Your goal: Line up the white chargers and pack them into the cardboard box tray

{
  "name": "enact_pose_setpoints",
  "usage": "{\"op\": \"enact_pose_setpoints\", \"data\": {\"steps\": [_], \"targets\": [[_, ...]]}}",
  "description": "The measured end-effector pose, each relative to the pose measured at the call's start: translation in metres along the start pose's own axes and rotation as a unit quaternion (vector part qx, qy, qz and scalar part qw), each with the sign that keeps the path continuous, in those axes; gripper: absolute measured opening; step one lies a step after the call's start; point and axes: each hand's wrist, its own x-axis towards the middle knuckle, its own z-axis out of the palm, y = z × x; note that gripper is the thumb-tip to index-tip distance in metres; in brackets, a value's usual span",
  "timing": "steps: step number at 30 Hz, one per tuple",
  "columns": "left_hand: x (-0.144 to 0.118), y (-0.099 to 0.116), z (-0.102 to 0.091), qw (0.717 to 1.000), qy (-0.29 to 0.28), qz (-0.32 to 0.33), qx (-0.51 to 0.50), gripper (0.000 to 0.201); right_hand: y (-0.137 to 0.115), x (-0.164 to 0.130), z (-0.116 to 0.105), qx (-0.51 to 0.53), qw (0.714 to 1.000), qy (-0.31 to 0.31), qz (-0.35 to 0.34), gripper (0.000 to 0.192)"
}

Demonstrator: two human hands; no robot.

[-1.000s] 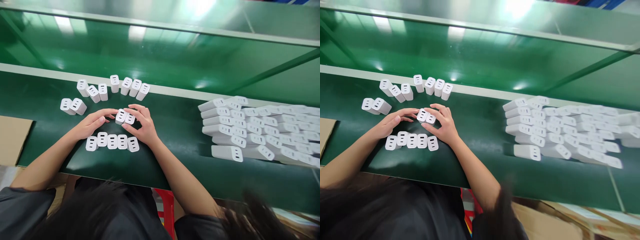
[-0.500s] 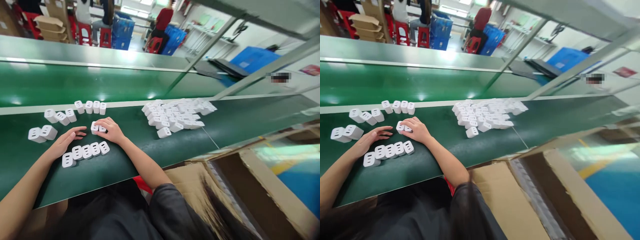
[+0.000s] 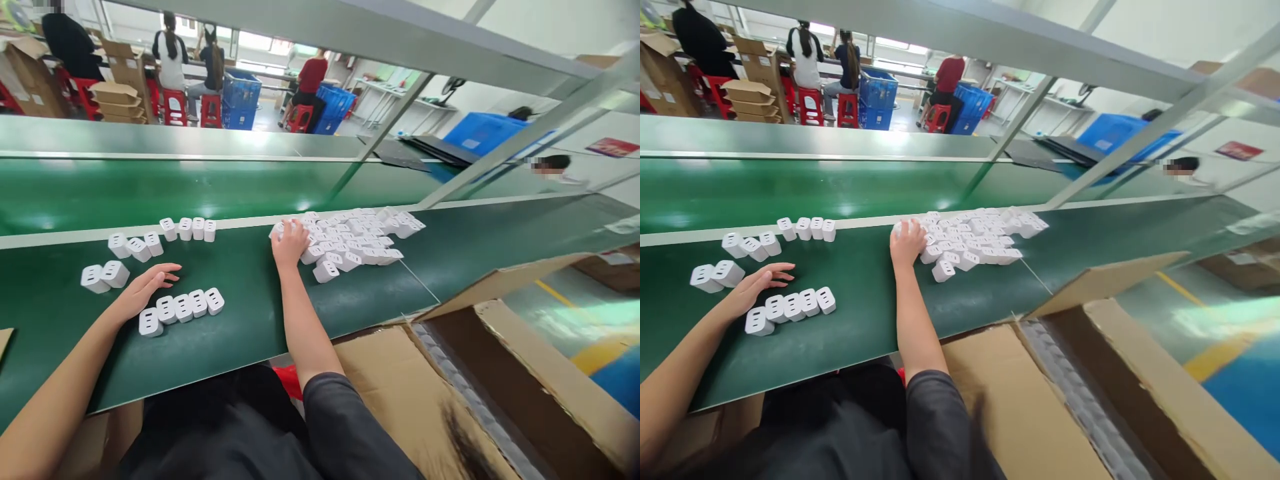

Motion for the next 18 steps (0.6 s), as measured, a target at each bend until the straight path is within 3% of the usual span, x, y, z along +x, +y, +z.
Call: {"op": "enact_pose_setpoints", "data": {"steps": [4,7,10,14,15,18], "targets": [[-0.003,0.011,-0.006,0.998,-0.014,0.008,0.055,0.059,-0.013,-0.003,-0.001,0.066,0.997,0.005,-0.031,0.042],[-0.012,0.034,-0.012,0.986,-0.030,0.006,0.165,0.056,-0.027,-0.008,-0.008,0.199,0.965,-0.120,-0.123,0.043],[-0.031,0.061,-0.006,0.957,-0.061,-0.014,0.283,0.059,-0.046,-0.022,-0.022,0.269,0.888,-0.291,-0.234,0.043],[-0.055,0.071,0.023,0.904,-0.051,-0.014,0.425,0.077,-0.072,-0.050,-0.042,0.285,0.697,-0.537,-0.381,0.073],[-0.059,0.066,0.030,0.892,-0.033,-0.006,0.452,0.080,-0.077,-0.057,-0.045,0.267,0.673,-0.561,-0.401,0.080],[-0.063,0.047,0.043,0.864,0.018,0.008,0.502,0.075,-0.087,-0.074,-0.046,0.211,0.678,-0.559,-0.427,0.080]]}}
